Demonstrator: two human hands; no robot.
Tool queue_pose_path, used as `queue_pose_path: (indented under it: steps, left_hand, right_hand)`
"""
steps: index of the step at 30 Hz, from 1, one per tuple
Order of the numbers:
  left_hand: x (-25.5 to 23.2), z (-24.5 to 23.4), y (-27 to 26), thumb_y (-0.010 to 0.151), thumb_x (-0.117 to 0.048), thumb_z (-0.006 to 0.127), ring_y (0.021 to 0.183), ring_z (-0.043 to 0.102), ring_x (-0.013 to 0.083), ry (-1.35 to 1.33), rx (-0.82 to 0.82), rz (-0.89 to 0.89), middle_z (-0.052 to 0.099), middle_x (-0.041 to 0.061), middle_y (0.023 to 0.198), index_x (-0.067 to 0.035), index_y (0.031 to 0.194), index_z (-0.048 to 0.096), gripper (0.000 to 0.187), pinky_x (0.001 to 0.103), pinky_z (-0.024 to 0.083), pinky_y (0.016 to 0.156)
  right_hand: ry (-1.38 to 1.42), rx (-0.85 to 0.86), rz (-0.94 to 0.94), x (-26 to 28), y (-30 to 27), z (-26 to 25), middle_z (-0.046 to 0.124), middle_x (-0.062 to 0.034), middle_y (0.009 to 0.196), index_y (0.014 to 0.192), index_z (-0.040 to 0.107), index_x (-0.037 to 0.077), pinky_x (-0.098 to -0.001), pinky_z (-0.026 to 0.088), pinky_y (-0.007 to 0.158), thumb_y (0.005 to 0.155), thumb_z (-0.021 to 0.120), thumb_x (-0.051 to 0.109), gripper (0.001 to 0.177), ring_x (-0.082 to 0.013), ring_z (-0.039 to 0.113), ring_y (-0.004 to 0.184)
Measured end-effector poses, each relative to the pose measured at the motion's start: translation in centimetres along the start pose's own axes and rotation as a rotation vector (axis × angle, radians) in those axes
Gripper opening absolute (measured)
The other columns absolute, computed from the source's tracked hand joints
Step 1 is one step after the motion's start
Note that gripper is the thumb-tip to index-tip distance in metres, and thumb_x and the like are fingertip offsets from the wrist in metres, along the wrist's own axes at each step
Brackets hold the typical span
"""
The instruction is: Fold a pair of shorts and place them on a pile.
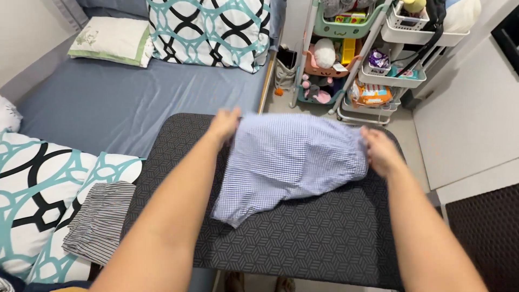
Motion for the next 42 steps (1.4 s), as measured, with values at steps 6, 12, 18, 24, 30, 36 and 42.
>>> queue_pose_path:
  steps: [6, 12, 18, 24, 30, 36, 42]
  left_hand:
    - [6.5, 0.1, -8.1, 0.089, -0.055, 0.066, 0.118, 0.066, 0.0406, 0.413, 0.057, 0.156, 0.067, 0.028, 0.126, 0.002, 0.136, 0.054, 0.076, 0.045, 0.050, 0.102]
    - [5.3, -0.9, -14.4, 0.084, -0.056, 0.076, 0.114, 0.070, 0.0367, 0.859, 0.262, 0.054, 0.070, 0.027, 0.123, 0.012, 0.138, 0.048, 0.092, 0.043, 0.056, 0.098]
    - [6.5, -1.8, -15.8, 0.090, -0.038, 0.066, 0.098, 0.075, 0.0226, 0.098, 0.416, -0.042, 0.078, 0.010, 0.114, -0.004, 0.129, 0.066, 0.052, 0.036, 0.057, 0.087]
    - [7.9, -4.3, -17.5, 0.089, -0.030, 0.072, 0.088, 0.075, 0.0180, -0.045, 0.765, -0.342, 0.080, 0.008, 0.103, -0.008, 0.118, 0.071, 0.036, 0.033, 0.060, 0.077]
    - [8.1, -2.2, -14.0, 0.091, -0.045, 0.077, 0.053, 0.055, 0.0133, 0.035, 0.671, -0.259, 0.056, 0.003, 0.067, -0.003, 0.084, 0.061, 0.045, 0.028, 0.053, 0.050]
    - [4.6, 4.1, -9.3, 0.083, -0.010, 0.077, 0.092, 0.065, 0.0166, -0.198, 0.189, 0.229, 0.069, 0.006, 0.102, -0.007, 0.108, 0.068, 0.027, 0.031, 0.054, 0.081]
    - [2.5, 3.5, -6.9, 0.083, 0.005, 0.068, 0.125, 0.065, 0.0263, 0.118, -0.100, 0.569, 0.065, 0.007, 0.138, -0.012, 0.130, 0.071, 0.050, 0.033, 0.052, 0.105]
  right_hand:
    - [-0.284, -0.070, -0.267, -1.4, -7.6, 1.2, 0.064, -0.0198, 0.127, 0.158, 0.027, 0.002, -0.0360, 0.046, 0.102, 0.087, 0.076, 0.035, 0.092, -0.0241, 0.062, 0.116]
    - [-0.035, -0.032, -0.544, -0.5, -9.8, 2.2, 0.062, -0.0107, 0.132, 0.152, 0.041, 0.002, -0.0306, 0.048, 0.100, 0.090, 0.074, 0.015, 0.071, -0.0163, 0.061, 0.116]
    - [0.180, 0.008, -0.597, 1.3, -11.3, 1.6, 0.064, -0.0058, 0.126, 0.149, 0.048, 0.002, -0.0262, 0.051, 0.099, 0.094, 0.070, 0.008, 0.060, -0.0122, 0.062, 0.112]
    - [-0.524, -0.113, -0.395, 1.6, -10.9, -0.4, 0.066, -0.0191, 0.130, 0.144, 0.058, 0.007, -0.0388, 0.051, 0.101, 0.087, 0.077, 0.030, 0.064, -0.0294, 0.064, 0.117]
    - [-0.822, -0.086, -0.058, -3.8, -7.4, -3.0, 0.059, -0.0310, 0.135, 0.149, 0.046, 0.002, -0.0491, 0.048, 0.102, 0.074, 0.083, 0.059, 0.101, -0.0435, 0.060, 0.124]
    - [-0.547, -0.265, -0.040, -2.8, -7.5, -1.0, 0.076, -0.0232, 0.118, 0.132, 0.067, -0.003, -0.0429, 0.054, 0.097, 0.085, 0.078, 0.053, 0.074, -0.0337, 0.073, 0.111]
    - [-0.447, -0.382, -0.585, -0.5, -6.9, 2.5, 0.074, -0.0182, 0.122, 0.144, 0.059, 0.004, -0.0374, 0.055, 0.095, 0.092, 0.074, 0.037, 0.063, -0.0266, 0.073, 0.112]
Point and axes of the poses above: each hand's wrist, its own y-axis towards the middle knuckle, its own z-axis out of the palm, x = y × z, the point moved 1 cm from there along y, towards the middle knuckle
